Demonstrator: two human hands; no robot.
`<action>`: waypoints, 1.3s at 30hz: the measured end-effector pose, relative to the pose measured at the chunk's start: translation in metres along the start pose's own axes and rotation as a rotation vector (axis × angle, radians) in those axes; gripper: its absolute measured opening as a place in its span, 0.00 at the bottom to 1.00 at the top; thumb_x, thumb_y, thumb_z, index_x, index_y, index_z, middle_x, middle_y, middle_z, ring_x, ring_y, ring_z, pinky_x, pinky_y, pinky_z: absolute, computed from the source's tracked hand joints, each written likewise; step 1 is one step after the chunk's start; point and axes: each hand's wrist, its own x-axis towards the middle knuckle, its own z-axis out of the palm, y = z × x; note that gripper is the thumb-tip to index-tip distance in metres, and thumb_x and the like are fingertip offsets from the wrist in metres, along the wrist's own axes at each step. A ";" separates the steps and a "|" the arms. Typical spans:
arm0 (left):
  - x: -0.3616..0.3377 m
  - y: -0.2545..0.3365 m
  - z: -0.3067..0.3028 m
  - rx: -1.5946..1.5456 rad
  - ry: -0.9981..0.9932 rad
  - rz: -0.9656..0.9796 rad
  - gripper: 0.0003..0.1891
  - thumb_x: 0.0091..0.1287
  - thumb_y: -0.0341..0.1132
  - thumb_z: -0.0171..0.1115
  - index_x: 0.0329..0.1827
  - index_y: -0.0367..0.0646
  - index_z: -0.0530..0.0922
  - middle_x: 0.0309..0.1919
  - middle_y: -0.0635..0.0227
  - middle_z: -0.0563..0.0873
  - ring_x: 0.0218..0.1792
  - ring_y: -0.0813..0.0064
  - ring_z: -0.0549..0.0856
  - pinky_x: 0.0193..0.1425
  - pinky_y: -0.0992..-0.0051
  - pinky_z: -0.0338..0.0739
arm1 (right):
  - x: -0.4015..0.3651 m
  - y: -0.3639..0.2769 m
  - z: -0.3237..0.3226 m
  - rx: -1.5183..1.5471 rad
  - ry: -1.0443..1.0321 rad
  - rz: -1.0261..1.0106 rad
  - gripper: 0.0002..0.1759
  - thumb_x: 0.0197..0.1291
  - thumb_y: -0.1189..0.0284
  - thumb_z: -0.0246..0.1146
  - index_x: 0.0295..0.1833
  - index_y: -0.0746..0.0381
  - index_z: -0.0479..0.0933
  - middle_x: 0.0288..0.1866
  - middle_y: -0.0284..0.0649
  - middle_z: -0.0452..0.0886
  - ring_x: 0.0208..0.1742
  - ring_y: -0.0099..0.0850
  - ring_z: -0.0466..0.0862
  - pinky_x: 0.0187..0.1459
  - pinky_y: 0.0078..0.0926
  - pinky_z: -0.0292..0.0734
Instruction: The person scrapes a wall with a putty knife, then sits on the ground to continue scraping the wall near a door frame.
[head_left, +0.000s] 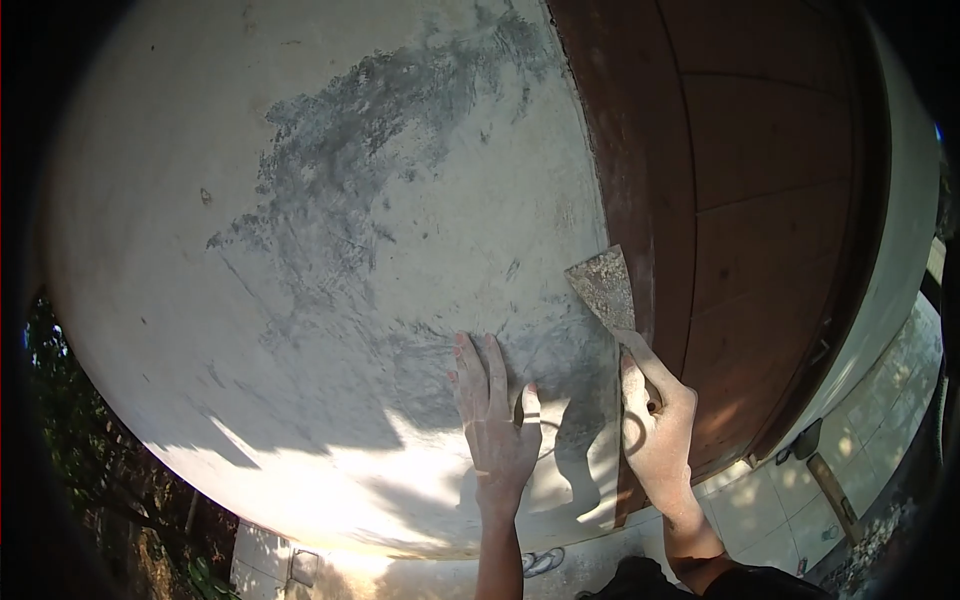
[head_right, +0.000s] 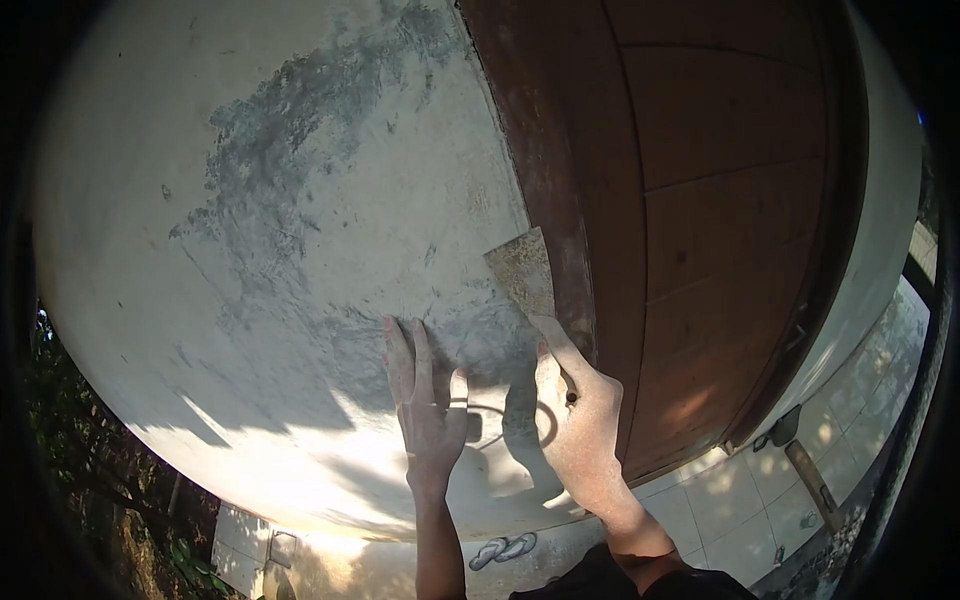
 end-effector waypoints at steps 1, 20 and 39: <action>0.000 0.000 0.002 0.027 0.010 -0.017 0.38 0.67 0.35 0.58 0.80 0.42 0.54 0.80 0.46 0.46 0.80 0.47 0.48 0.81 0.49 0.44 | -0.005 0.000 0.000 0.023 0.016 0.097 0.18 0.72 0.71 0.56 0.64 0.62 0.76 0.21 0.32 0.70 0.25 0.14 0.66 0.26 0.19 0.64; 0.002 0.025 0.027 -0.034 0.115 -0.159 0.38 0.68 0.36 0.57 0.80 0.40 0.52 0.79 0.45 0.47 0.79 0.43 0.46 0.80 0.46 0.43 | 0.007 0.006 -0.016 0.032 -0.034 -0.012 0.21 0.68 0.71 0.60 0.65 0.64 0.75 0.27 0.37 0.78 0.28 0.19 0.76 0.32 0.18 0.72; 0.010 0.016 0.030 0.064 0.145 -0.157 0.38 0.71 0.41 0.55 0.81 0.45 0.50 0.81 0.50 0.45 0.80 0.47 0.43 0.81 0.47 0.40 | 0.011 0.005 -0.022 -0.035 -0.107 0.068 0.20 0.69 0.73 0.59 0.65 0.62 0.75 0.19 0.39 0.67 0.21 0.21 0.68 0.26 0.21 0.69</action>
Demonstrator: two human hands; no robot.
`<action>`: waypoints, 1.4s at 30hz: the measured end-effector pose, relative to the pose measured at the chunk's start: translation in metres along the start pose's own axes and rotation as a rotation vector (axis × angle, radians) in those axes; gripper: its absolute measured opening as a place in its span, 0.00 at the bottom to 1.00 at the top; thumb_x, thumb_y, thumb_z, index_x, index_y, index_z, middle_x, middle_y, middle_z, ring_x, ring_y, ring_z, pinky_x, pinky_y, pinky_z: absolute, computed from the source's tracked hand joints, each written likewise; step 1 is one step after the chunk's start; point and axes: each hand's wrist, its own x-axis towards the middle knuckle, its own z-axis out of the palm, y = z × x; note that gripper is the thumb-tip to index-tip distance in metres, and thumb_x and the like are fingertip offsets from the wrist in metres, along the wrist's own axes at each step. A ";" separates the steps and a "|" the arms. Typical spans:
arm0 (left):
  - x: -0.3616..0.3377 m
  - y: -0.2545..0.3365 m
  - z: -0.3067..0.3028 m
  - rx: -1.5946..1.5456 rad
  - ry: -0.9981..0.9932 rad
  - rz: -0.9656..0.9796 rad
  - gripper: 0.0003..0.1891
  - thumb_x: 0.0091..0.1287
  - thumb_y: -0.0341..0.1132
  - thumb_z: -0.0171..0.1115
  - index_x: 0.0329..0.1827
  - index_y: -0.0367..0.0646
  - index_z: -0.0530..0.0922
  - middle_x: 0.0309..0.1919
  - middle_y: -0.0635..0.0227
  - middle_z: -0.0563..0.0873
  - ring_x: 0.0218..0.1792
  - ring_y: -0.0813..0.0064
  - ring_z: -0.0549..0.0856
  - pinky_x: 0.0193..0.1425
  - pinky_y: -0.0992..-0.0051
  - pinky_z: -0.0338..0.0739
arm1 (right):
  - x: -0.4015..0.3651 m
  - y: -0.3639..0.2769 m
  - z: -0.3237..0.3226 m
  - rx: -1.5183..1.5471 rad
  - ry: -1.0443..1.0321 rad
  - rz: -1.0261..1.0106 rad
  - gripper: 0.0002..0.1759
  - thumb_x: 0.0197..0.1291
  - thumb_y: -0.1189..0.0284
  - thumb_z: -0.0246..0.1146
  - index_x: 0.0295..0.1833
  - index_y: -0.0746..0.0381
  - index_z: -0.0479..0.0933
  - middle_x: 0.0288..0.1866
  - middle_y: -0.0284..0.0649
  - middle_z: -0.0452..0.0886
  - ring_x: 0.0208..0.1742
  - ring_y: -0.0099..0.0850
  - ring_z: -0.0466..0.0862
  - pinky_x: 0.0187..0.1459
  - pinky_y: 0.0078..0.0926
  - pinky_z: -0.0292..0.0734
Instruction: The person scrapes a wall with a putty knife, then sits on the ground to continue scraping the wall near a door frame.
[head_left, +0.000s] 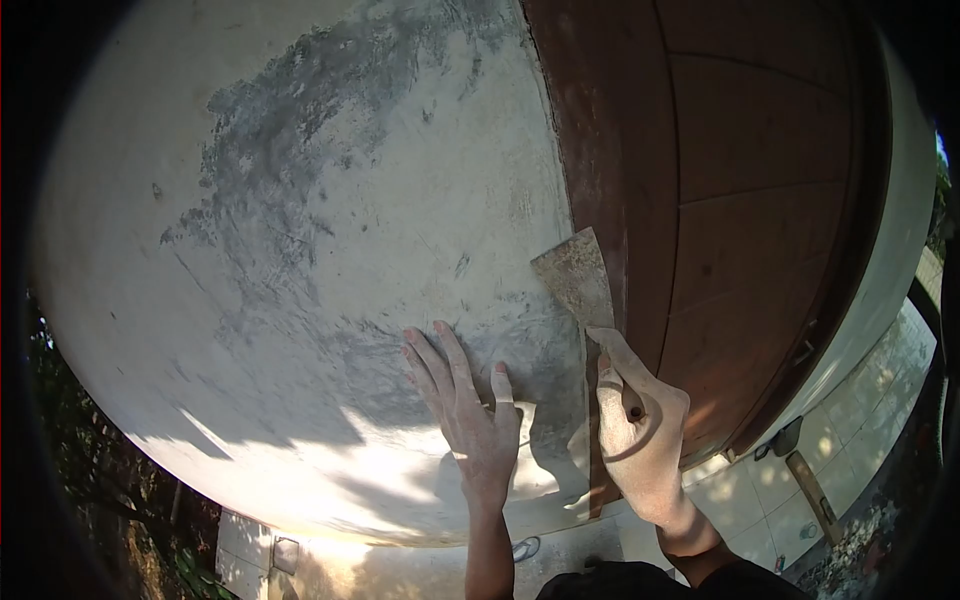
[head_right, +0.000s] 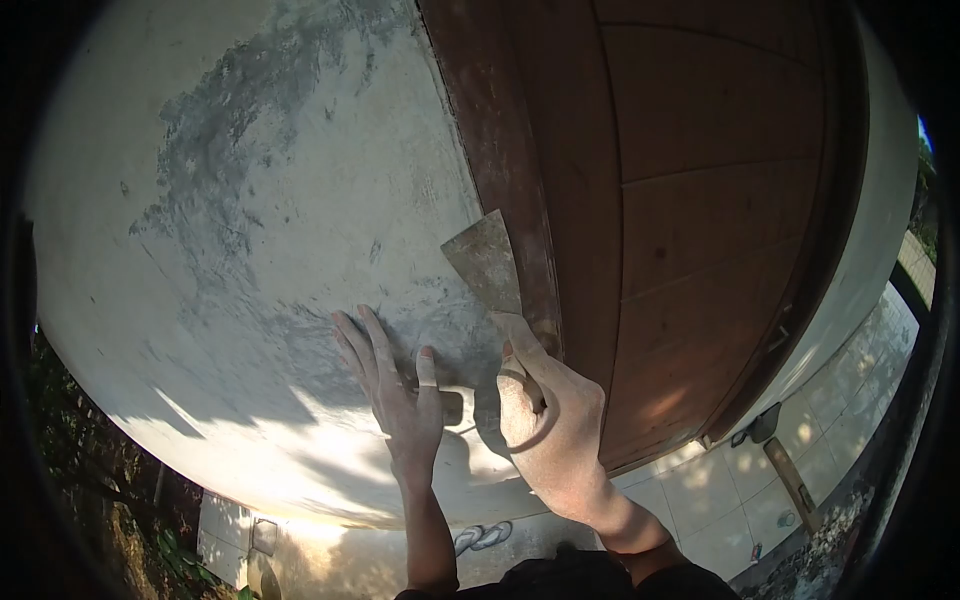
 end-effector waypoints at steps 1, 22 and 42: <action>0.000 -0.001 0.000 0.002 -0.009 0.000 0.38 0.71 0.41 0.55 0.81 0.45 0.50 0.81 0.50 0.45 0.80 0.47 0.43 0.81 0.47 0.40 | 0.001 0.004 0.002 -0.004 -0.004 -0.010 0.20 0.69 0.73 0.59 0.65 0.62 0.75 0.19 0.39 0.67 0.21 0.21 0.68 0.26 0.21 0.69; 0.142 -0.014 -0.026 0.224 0.431 0.622 0.29 0.75 0.49 0.48 0.79 0.61 0.60 0.79 0.64 0.59 0.79 0.56 0.55 0.81 0.48 0.41 | -0.005 0.011 -0.002 -0.051 0.025 -0.026 0.20 0.70 0.68 0.59 0.62 0.69 0.77 0.46 0.46 0.87 0.29 0.17 0.76 0.32 0.13 0.70; 0.152 -0.038 -0.025 0.291 0.550 0.726 0.27 0.73 0.51 0.50 0.76 0.65 0.66 0.77 0.69 0.63 0.78 0.62 0.59 0.81 0.50 0.45 | 0.016 0.003 0.002 -0.055 0.123 -0.042 0.17 0.71 0.71 0.59 0.62 0.62 0.79 0.16 0.25 0.62 0.20 0.11 0.59 0.22 0.15 0.53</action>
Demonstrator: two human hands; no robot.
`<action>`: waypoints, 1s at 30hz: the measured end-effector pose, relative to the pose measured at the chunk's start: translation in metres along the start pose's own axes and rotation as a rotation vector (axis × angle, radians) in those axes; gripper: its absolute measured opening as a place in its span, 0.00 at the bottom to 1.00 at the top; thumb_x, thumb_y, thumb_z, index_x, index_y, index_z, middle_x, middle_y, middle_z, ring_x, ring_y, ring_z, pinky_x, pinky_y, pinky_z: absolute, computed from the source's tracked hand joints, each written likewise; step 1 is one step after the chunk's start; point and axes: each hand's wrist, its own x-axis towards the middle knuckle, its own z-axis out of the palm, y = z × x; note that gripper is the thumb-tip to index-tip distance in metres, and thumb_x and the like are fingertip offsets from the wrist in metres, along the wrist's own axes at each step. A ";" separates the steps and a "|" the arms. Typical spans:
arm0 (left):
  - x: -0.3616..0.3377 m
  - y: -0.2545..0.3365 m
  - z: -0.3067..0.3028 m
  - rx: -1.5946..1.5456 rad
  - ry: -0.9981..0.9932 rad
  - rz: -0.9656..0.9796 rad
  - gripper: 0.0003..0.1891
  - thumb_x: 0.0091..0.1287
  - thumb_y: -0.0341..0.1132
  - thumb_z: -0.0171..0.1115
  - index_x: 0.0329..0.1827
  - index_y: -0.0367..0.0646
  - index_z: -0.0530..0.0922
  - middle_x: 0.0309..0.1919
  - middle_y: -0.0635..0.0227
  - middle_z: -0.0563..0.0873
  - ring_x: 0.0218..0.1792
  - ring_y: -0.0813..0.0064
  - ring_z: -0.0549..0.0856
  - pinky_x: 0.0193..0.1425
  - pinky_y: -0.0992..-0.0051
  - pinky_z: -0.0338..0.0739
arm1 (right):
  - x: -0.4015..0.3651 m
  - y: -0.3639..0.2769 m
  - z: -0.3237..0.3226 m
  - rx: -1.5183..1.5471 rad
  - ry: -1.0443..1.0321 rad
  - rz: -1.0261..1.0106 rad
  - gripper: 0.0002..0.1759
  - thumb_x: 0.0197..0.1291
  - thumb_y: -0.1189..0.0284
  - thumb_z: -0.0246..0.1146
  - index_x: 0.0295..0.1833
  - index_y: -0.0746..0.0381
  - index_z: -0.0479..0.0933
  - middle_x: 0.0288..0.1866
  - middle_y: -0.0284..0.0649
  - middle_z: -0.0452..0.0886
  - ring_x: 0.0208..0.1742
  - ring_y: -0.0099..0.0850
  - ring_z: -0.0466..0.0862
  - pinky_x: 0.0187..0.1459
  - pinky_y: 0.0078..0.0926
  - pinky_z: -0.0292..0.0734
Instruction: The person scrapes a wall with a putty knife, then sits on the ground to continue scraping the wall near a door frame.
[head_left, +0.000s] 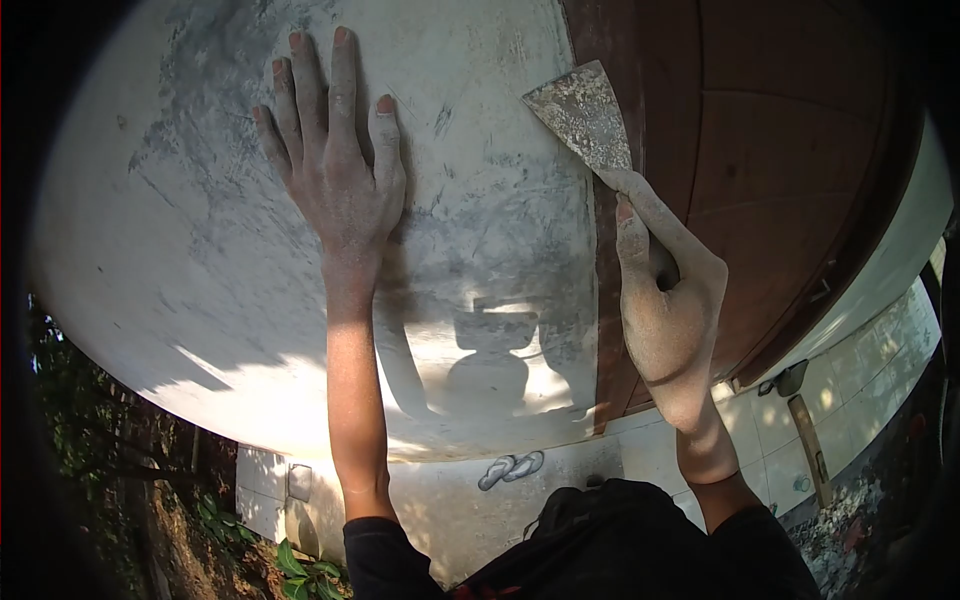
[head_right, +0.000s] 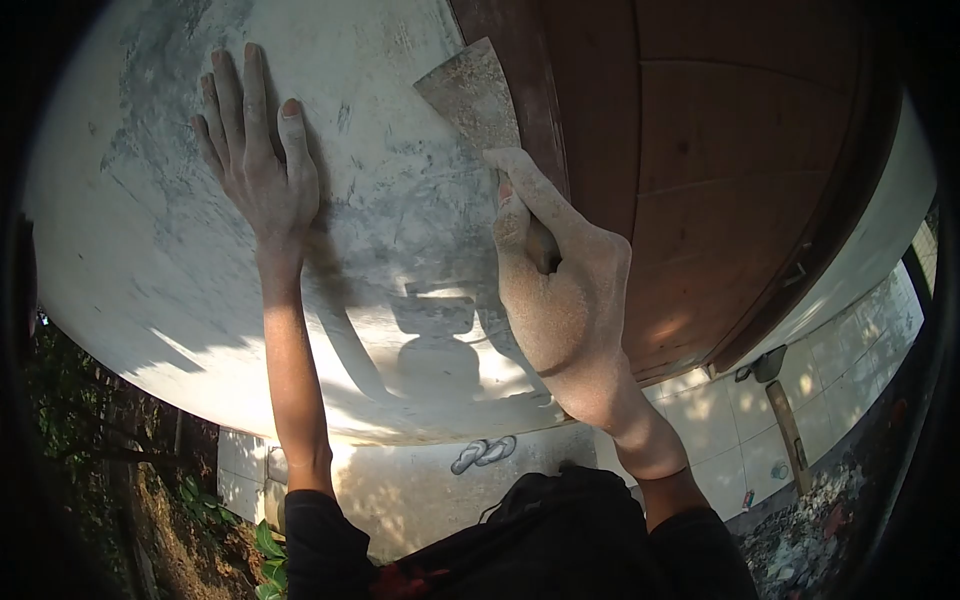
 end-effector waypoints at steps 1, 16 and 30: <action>-0.001 0.000 -0.001 0.000 0.000 -0.008 0.27 0.73 0.51 0.49 0.76 0.65 0.65 0.77 0.69 0.63 0.78 0.62 0.59 0.81 0.50 0.45 | -0.005 0.004 -0.001 -0.010 -0.004 0.009 0.19 0.72 0.67 0.60 0.62 0.65 0.79 0.18 0.22 0.67 0.20 0.10 0.57 0.22 0.15 0.48; -0.005 0.001 -0.003 0.009 -0.034 -0.052 0.27 0.74 0.54 0.45 0.75 0.64 0.67 0.78 0.68 0.62 0.79 0.61 0.57 0.81 0.51 0.45 | -0.002 -0.006 -0.010 -0.083 -0.045 0.016 0.17 0.68 0.74 0.60 0.61 0.63 0.80 0.19 0.28 0.71 0.19 0.10 0.63 0.22 0.14 0.56; -0.005 0.000 -0.002 0.002 -0.015 -0.055 0.27 0.74 0.56 0.44 0.74 0.65 0.68 0.78 0.70 0.62 0.79 0.63 0.58 0.81 0.51 0.45 | -0.006 -0.002 -0.013 -0.109 -0.029 -0.050 0.17 0.71 0.69 0.60 0.60 0.65 0.80 0.19 0.27 0.74 0.19 0.09 0.62 0.22 0.14 0.52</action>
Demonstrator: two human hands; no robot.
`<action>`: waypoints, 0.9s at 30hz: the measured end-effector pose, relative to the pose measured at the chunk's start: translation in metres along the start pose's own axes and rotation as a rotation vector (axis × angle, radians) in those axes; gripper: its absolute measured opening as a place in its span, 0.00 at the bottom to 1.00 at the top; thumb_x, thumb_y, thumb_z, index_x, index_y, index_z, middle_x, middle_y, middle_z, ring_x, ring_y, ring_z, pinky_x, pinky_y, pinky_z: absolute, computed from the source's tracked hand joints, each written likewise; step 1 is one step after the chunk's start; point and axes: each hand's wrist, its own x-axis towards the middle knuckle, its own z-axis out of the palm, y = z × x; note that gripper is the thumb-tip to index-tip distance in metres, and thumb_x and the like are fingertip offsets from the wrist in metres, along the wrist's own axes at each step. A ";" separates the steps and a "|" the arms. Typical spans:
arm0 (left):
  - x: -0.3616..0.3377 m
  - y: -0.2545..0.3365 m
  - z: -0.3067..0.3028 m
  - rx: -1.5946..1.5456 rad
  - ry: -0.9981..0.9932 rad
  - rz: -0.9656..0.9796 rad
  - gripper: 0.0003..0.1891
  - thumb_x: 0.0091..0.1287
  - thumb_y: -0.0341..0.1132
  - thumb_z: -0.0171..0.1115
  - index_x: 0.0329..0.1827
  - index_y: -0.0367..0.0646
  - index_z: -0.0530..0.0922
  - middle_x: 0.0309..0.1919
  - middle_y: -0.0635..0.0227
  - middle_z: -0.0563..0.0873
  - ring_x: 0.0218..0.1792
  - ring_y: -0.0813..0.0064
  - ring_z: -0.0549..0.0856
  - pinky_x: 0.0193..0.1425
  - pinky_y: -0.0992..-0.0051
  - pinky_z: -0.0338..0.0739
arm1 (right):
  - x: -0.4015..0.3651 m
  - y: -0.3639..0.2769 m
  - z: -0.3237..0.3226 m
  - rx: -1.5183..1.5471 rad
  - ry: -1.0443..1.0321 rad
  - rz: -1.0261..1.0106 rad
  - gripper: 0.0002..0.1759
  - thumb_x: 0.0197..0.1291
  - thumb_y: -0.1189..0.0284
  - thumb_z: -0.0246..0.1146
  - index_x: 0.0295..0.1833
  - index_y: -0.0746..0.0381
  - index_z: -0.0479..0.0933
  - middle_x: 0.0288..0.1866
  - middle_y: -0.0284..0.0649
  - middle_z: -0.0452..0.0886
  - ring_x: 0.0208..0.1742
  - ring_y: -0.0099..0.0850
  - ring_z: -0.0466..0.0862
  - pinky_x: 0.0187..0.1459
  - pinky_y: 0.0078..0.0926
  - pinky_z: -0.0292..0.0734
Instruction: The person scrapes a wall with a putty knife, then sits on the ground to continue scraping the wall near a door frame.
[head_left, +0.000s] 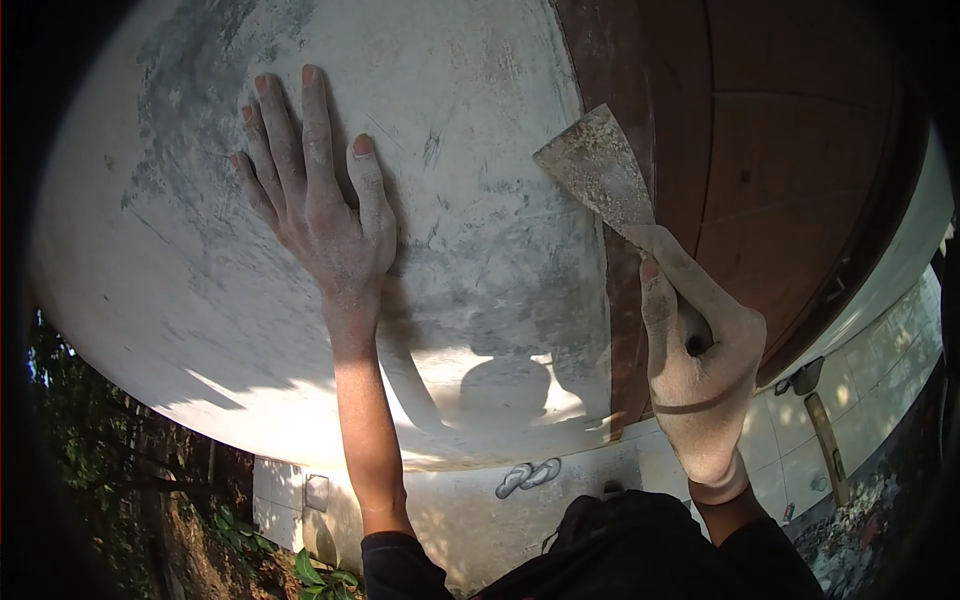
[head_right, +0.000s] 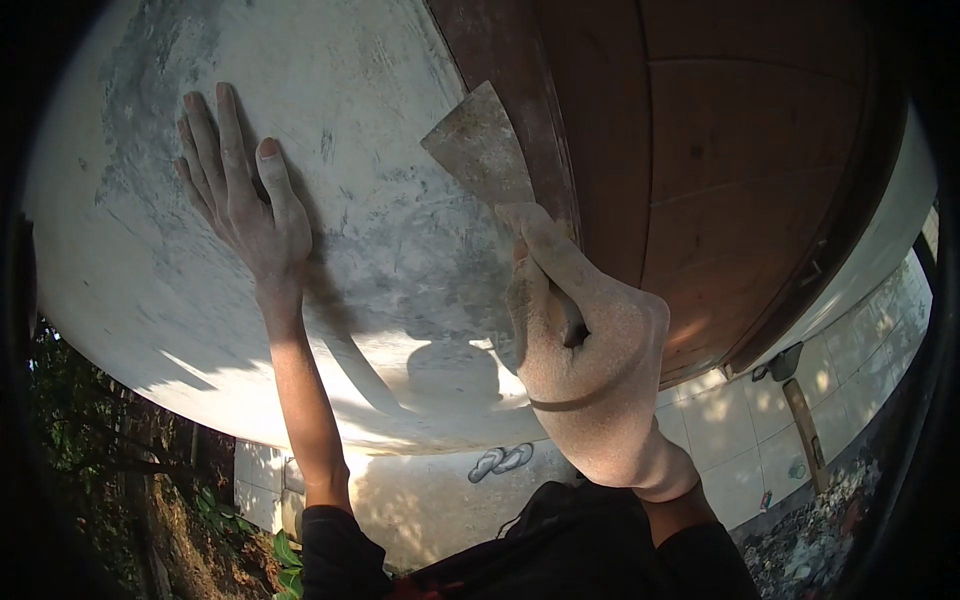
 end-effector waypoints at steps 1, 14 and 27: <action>0.000 0.000 0.000 0.002 0.004 0.003 0.27 0.74 0.56 0.43 0.74 0.65 0.68 0.78 0.70 0.62 0.78 0.63 0.58 0.81 0.51 0.45 | -0.001 0.005 0.002 0.000 0.000 0.005 0.17 0.71 0.69 0.60 0.60 0.65 0.80 0.19 0.27 0.74 0.19 0.09 0.62 0.22 0.14 0.52; 0.000 0.007 -0.005 0.023 -0.021 -0.028 0.27 0.75 0.56 0.41 0.74 0.62 0.68 0.77 0.68 0.63 0.79 0.63 0.58 0.81 0.51 0.44 | -0.010 0.014 0.006 0.032 0.007 -0.019 0.16 0.70 0.73 0.59 0.61 0.63 0.79 0.17 0.29 0.72 0.18 0.10 0.62 0.21 0.14 0.55; 0.000 0.005 -0.005 0.037 -0.032 -0.040 0.27 0.75 0.56 0.40 0.74 0.63 0.68 0.77 0.71 0.63 0.79 0.66 0.58 0.82 0.56 0.43 | -0.022 0.022 -0.002 0.065 -0.054 0.087 0.17 0.70 0.73 0.59 0.62 0.66 0.78 0.20 0.32 0.73 0.21 0.11 0.67 0.24 0.12 0.58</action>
